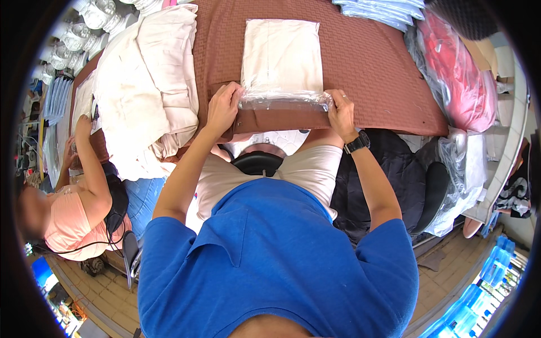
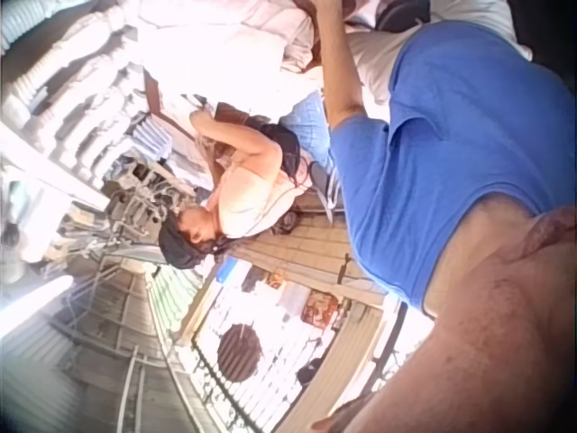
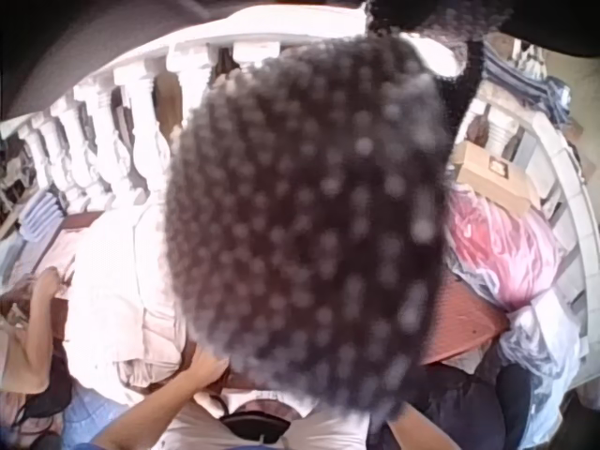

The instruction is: The person packages clothing items by folding them, placing them into plastic bags, sealing the bags, and organizing the sealed packages into stacks on a table.

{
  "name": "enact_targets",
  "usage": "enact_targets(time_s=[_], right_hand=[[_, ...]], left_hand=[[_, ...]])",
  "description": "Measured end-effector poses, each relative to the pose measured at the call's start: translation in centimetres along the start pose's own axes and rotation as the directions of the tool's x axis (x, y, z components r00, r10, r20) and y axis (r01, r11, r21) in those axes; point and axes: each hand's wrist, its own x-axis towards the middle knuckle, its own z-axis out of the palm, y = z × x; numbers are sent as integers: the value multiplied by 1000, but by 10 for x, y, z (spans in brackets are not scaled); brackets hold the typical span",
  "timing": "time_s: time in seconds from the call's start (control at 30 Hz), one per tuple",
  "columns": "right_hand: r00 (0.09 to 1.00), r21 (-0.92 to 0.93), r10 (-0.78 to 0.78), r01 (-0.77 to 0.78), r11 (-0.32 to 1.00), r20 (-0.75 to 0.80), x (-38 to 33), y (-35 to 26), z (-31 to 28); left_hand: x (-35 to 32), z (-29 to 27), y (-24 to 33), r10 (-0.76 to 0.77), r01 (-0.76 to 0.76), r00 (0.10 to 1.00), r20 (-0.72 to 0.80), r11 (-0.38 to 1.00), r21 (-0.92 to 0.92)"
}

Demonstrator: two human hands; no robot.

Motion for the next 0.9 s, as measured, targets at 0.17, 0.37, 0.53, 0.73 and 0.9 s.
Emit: enact_targets(time_s=[0.17, 0.37, 0.53, 0.73, 0.9], right_hand=[[989, -28, 147, -147, 989, 6, 6, 2, 7], [966, 20, 259, -259, 966, -4, 12, -1, 15], [964, -11, 261, -262, 965, -50, 15, 4, 21], [952, -131, 306, -306, 943, -22, 23, -7, 19], [939, -252, 340, -340, 906, -45, 27, -2, 23]], left_hand=[[3, 9, 0, -19, 26, 998, -61, 993, 114], [3, 15, 7, -68, 85, 989, -132, 988, 128], [7, 22, 10, -57, 90, 980, -192, 981, 170], [8, 24, 7, -40, 90, 977, -209, 968, 234], [15, 21, 11, -155, 186, 979, -129, 941, 281]])
